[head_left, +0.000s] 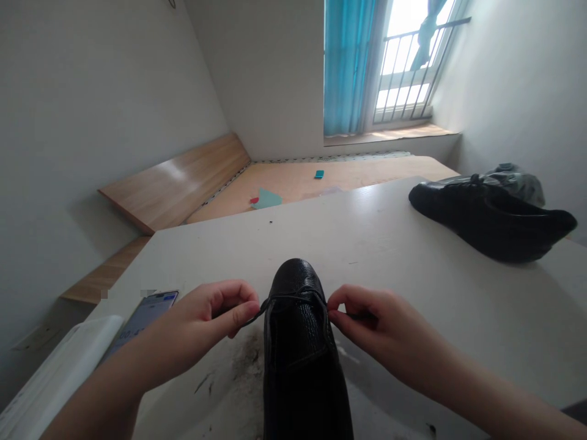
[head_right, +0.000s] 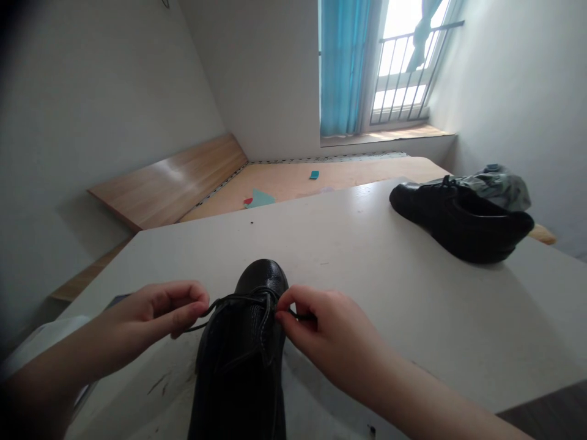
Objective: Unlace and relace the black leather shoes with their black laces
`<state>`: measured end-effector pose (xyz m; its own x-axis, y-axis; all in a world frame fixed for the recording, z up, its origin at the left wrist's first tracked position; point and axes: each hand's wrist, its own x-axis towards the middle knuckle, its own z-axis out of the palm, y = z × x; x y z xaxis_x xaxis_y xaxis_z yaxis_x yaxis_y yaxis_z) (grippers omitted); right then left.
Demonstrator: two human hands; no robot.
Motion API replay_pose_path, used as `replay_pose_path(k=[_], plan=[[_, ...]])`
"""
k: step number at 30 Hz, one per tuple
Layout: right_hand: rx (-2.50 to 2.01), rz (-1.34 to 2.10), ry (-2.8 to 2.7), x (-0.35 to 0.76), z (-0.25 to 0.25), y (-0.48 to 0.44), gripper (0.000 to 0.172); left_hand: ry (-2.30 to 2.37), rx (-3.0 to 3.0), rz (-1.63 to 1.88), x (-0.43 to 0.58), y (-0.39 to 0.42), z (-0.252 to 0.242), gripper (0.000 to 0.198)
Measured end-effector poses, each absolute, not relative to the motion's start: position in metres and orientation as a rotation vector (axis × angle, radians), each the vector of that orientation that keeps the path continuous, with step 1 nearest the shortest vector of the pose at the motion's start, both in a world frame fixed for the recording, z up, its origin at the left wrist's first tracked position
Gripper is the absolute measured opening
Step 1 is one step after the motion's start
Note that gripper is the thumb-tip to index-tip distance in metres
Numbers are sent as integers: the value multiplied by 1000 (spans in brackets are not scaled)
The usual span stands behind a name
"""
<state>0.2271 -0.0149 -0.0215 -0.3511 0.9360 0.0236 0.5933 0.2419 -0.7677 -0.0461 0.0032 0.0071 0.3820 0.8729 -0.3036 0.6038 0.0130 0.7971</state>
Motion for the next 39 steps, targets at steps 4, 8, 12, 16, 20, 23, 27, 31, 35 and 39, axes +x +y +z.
replay_pose_path(k=[4, 8, 12, 16, 20, 23, 27, 31, 35, 39], plan=[[-1336, 882, -2076, 228, -19, -14, 14, 1309, 1761, 220, -49, 2, 8, 44], [-1198, 944, -2117, 229, -10, -17, 26, 1288, 1801, 216, -44, 0, 7, 43], [-1232, 980, -2162, 226, 3, -19, 29, 1265, 1803, 166, -40, -3, 9, 41], [-1392, 848, -2271, 219, 19, -17, 27, 1248, 1774, 168, -40, -5, 13, 39], [-1473, 667, -2430, 219, 29, -11, 30, 1275, 1813, 152, -42, -6, 13, 37], [-1511, 587, -2482, 221, 30, -8, 32, 1313, 1879, 202, -39, -6, 11, 42], [-1548, 627, -2496, 223, 29, -5, 23, 1321, 1876, 219, -33, -5, 10, 42], [-1505, 761, -2519, 220, 31, -1, 13, 1289, 1878, 194, -35, -6, 14, 38], [-1468, 764, -2493, 217, 29, -2, 17, 1268, 1924, 173, -39, -9, 18, 32], [-1333, 633, -2347, 218, 27, -8, 19, 1271, 1979, 127, -37, -11, 18, 31]])
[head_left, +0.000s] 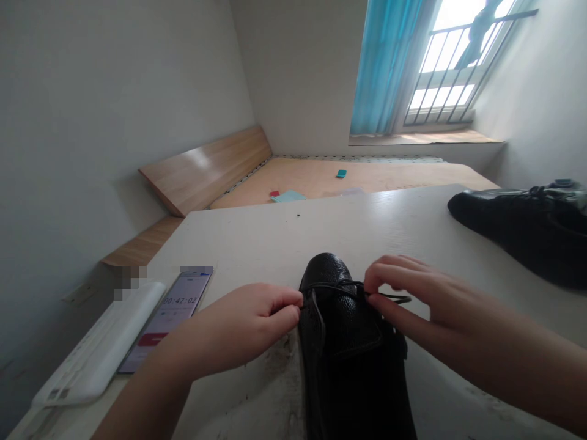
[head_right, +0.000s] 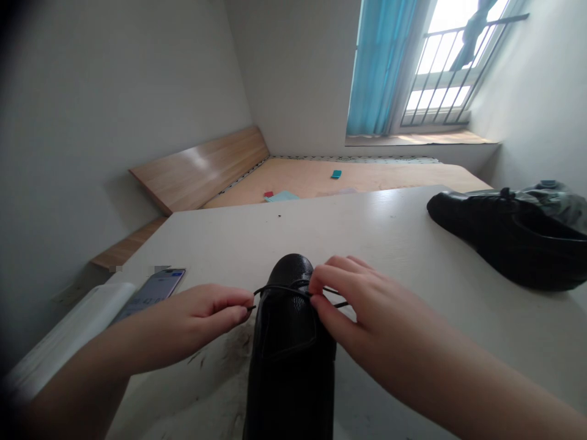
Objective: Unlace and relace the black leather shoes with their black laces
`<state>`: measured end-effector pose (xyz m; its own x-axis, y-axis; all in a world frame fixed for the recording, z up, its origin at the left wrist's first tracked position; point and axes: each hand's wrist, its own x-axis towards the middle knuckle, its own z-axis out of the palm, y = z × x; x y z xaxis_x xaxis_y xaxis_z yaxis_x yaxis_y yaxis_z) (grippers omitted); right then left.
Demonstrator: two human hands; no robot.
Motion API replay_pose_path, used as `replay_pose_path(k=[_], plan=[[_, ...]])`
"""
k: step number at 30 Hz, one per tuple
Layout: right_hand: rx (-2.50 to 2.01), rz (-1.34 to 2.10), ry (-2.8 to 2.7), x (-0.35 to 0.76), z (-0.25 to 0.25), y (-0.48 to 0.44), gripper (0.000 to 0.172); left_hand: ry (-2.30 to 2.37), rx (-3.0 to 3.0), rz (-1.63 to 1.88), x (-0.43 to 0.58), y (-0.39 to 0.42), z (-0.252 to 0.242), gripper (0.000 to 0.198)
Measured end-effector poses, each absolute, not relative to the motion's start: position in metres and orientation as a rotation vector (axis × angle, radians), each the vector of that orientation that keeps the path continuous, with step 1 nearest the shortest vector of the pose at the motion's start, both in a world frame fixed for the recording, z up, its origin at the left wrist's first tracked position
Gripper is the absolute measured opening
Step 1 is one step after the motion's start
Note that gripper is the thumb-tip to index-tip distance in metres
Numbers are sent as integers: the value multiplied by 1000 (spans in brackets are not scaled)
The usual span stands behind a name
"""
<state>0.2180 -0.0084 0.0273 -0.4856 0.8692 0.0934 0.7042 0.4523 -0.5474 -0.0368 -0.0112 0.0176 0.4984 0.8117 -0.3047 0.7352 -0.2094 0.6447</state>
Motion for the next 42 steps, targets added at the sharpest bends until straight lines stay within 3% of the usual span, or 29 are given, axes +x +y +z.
replay_pose_path(k=[8, 21, 30, 33, 37, 40, 42], plan=[[-1100, 881, -1873, 214, 50, -11, 24, 1331, 2089, 115, -30, -14, 18, 33], [-1291, 408, -2826, 168, 41, 3, 18, 1427, 2250, 110, -28, -8, 12, 39], [-1237, 550, -2579, 170, 34, 0, 13, 1310, 2153, 139, -27, -12, 14, 39], [-1125, 768, -2259, 182, 38, 2, 13, 1281, 2133, 129, -29, -12, 16, 35], [-885, 1324, -1765, 199, 55, 3, 21, 1417, 2237, 302, -30, -12, 19, 10], [-690, 1746, -1529, 217, 55, -6, 23, 1424, 2341, 697, -27, -15, 20, 23], [-714, 1807, -1449, 237, 37, -21, 28, 1284, 2350, 823, -24, -18, 19, 29]])
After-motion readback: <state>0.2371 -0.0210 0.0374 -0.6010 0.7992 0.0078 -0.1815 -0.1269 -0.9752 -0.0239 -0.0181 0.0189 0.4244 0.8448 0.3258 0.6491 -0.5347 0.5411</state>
